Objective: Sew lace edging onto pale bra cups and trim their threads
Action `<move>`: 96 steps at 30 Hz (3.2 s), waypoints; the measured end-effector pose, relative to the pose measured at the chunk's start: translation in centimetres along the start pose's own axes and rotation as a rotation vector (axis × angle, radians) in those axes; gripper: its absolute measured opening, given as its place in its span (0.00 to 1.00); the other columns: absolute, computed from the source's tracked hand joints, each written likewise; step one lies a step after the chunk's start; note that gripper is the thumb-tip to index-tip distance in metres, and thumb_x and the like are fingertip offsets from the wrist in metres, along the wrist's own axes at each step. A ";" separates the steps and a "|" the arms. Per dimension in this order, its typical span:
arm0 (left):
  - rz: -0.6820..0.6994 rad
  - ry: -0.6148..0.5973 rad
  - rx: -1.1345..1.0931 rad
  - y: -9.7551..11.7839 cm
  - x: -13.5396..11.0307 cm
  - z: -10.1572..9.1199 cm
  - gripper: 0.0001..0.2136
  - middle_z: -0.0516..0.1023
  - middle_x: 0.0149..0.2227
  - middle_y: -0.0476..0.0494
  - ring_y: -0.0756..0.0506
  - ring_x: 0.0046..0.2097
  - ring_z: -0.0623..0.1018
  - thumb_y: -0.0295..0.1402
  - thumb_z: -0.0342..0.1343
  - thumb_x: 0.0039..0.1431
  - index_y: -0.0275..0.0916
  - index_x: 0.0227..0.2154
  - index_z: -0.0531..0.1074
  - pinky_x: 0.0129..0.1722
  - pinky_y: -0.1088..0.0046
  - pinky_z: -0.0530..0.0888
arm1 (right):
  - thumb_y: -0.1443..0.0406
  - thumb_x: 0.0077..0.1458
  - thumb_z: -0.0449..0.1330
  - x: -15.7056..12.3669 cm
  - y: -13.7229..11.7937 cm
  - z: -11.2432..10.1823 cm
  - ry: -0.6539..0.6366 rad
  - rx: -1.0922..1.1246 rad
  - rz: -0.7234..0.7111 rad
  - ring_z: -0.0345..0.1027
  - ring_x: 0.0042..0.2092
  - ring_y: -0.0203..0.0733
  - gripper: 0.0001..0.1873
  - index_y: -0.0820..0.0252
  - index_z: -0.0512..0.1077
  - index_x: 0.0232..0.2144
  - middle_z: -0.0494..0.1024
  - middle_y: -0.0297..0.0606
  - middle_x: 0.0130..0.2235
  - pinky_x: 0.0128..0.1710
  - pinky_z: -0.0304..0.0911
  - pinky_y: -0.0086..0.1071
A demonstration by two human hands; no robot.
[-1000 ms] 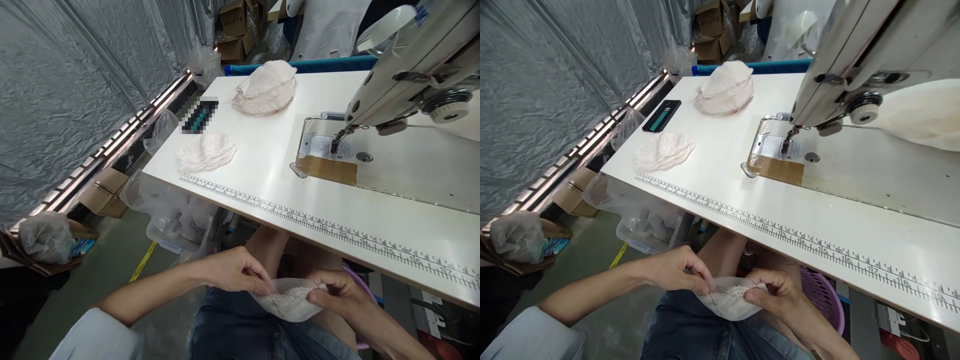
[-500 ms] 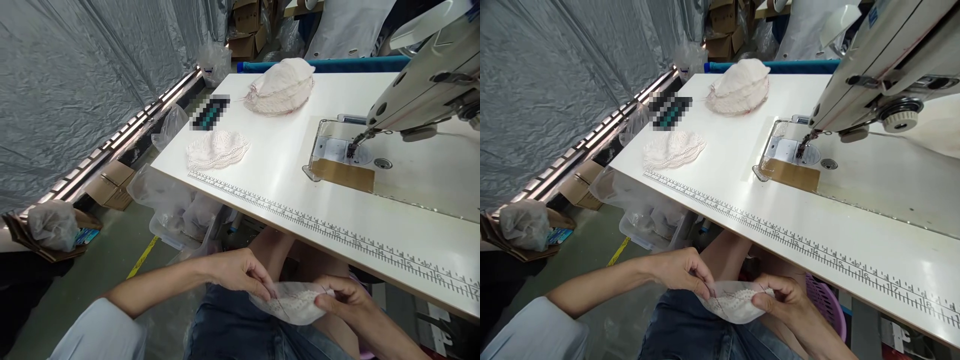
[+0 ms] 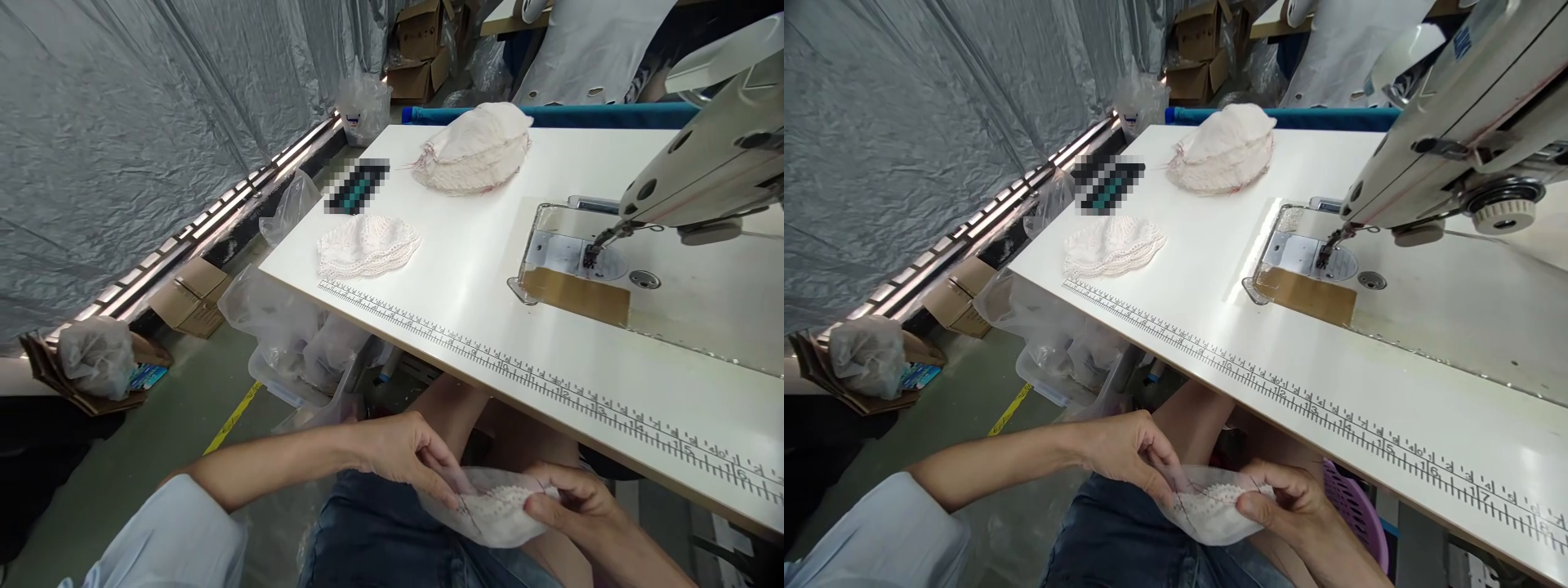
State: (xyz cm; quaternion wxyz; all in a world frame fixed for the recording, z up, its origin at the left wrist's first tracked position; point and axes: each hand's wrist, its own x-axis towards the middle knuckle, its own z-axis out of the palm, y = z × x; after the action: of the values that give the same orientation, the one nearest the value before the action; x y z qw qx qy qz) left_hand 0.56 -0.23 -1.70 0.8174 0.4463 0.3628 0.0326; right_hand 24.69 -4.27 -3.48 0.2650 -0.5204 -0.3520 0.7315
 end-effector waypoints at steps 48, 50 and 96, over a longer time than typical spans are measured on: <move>-0.017 0.219 0.455 1.8 0.5 2.0 0.18 0.68 0.22 0.53 0.53 0.27 0.65 0.44 0.64 0.43 0.33 0.30 0.79 0.24 0.81 0.59 | 0.58 0.53 0.61 -1.7 -1.7 1.6 -0.163 -0.441 -0.185 0.68 0.34 0.39 0.08 0.56 0.73 0.30 0.76 0.31 0.30 0.32 0.57 0.25; -0.002 0.257 0.484 1.8 0.5 2.0 0.17 0.68 0.21 0.53 0.53 0.26 0.66 0.43 0.64 0.43 0.33 0.29 0.79 0.24 0.81 0.59 | 0.59 0.55 0.59 -1.5 -1.7 1.8 -0.154 -0.512 -0.213 0.68 0.34 0.39 0.08 0.56 0.73 0.30 0.76 0.31 0.30 0.32 0.57 0.26; -0.003 0.270 0.170 2.0 0.5 2.2 0.15 0.78 0.26 0.43 0.51 0.26 0.73 0.37 0.65 0.43 0.30 0.31 0.79 0.26 0.80 0.65 | 0.53 0.54 0.58 -0.9 -0.9 2.2 -0.089 -0.413 -0.202 0.58 0.28 0.33 0.14 0.56 0.68 0.27 0.65 0.28 0.25 0.27 0.55 0.23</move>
State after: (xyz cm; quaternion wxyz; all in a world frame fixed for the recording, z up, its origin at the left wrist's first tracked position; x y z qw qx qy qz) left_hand 2.83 -0.45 0.27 0.7204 0.5050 0.4715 0.0605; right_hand 22.90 -4.89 -1.80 0.2089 -0.4931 -0.5557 0.6359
